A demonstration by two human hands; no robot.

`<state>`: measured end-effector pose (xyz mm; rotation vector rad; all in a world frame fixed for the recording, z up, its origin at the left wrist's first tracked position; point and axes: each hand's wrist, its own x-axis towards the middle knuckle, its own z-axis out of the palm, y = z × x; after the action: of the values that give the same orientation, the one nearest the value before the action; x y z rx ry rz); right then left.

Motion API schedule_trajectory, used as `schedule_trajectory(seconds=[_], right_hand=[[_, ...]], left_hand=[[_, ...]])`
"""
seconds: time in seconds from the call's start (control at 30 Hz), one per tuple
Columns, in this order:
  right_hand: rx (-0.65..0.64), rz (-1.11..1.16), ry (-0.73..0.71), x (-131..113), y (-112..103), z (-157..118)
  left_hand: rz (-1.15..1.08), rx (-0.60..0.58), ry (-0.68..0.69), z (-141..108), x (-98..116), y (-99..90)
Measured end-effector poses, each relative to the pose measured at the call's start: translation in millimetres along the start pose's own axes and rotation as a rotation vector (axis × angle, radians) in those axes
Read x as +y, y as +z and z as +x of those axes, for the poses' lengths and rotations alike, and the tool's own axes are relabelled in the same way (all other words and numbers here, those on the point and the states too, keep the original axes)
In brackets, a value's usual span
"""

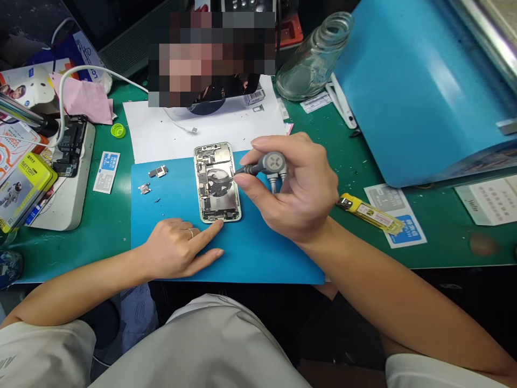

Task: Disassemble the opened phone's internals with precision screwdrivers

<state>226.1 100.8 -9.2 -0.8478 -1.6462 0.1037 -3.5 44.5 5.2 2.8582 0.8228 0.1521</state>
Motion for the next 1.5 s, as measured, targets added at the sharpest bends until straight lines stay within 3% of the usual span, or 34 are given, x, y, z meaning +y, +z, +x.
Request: schedule_trajectory(seconds=[0.2,0.4,0.6,0.83,1.07,1.17,1.3,1.5], right_hand=[[-0.038,-0.122,-0.067,-3,-2,5],[-0.066,-0.197,0.009,0,-4,7],[-0.101,-0.171,0.012,2,-4,7],[-0.127,-0.115,-0.015,9,-1,8],[-0.472,-0.247,-0.203,38,-38,9],[-0.585,-0.338,-0.212,45,-56,8],[-0.621,-0.408,-0.19,50,-65,6],[-0.663,-0.332,-0.086,55,-52,3]], left_hand=[[-0.022,0.024,-0.016,0,1,0.8],[-0.023,0.05,-0.033,1,4,1.5],[-0.031,0.022,-0.041,1,3,2.5],[0.013,0.083,-0.011,2,1,7.4],[0.0,0.017,-0.008,1,1,6.5],[0.01,-0.006,-0.019,1,-1,2.9],[0.036,-0.024,-0.035,1,-2,0.4],[0.102,0.028,-0.031,2,-4,2.9]])
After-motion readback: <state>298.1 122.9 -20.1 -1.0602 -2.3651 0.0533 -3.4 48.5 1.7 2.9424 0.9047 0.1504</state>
